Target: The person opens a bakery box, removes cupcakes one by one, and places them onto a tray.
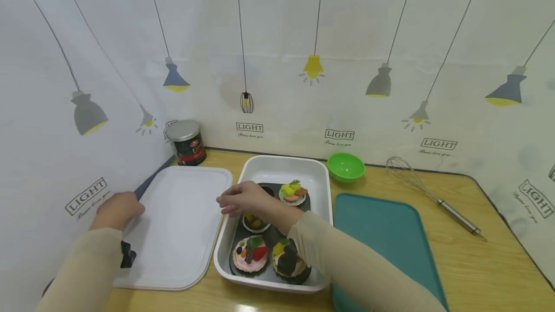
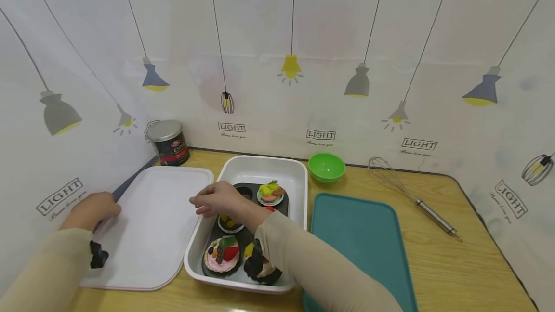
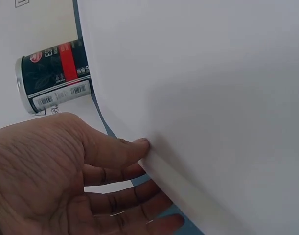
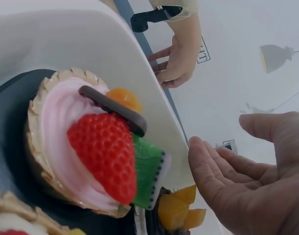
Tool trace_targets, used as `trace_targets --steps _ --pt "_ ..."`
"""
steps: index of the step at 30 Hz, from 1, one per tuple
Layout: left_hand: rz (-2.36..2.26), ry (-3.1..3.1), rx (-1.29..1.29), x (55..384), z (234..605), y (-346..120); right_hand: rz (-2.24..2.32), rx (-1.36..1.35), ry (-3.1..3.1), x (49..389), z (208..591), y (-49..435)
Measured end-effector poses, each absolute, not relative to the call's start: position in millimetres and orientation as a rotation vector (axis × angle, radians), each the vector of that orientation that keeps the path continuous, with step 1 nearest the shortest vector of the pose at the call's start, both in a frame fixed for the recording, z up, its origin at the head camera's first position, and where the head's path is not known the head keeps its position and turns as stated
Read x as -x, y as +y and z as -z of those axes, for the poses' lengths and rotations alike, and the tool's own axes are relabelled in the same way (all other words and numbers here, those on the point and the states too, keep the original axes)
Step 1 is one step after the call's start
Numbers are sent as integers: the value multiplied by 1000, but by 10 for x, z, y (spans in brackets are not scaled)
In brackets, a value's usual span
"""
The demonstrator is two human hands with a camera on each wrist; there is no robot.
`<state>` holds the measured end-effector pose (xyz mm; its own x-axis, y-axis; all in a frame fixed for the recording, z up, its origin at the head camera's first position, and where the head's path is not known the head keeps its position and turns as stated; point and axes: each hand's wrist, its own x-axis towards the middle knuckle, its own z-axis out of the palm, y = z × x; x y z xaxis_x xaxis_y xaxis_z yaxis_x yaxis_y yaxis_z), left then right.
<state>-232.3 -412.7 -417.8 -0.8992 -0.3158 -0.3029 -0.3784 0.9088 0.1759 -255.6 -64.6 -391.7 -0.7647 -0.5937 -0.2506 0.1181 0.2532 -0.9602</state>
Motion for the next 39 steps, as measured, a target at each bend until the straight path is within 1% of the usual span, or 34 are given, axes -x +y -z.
trace_targets --steps 7,13,19,25,28,34,39 --pt "-316 2844 506 2368 4095 -4030 1616 474 1915 2559 3856 -602" --pt "-257 2931 431 2521 4033 -3916 1615 546 1972 2581 3800 -455" --pt "-250 3032 287 2648 3846 -3583 1637 691 2059 2586 3713 -119" --pt "-302 3029 166 2756 3719 -3203 1573 800 2159 2472 3665 351" --pt "-345 3072 31 2849 3763 -3028 1512 871 2219 2385 3712 582" --pt "-662 3055 -361 3000 3952 -2660 1433 1062 2274 2189 3912 912" --pt "-808 3013 -423 3083 4054 -2475 1458 1142 2317 2122 4033 1042"
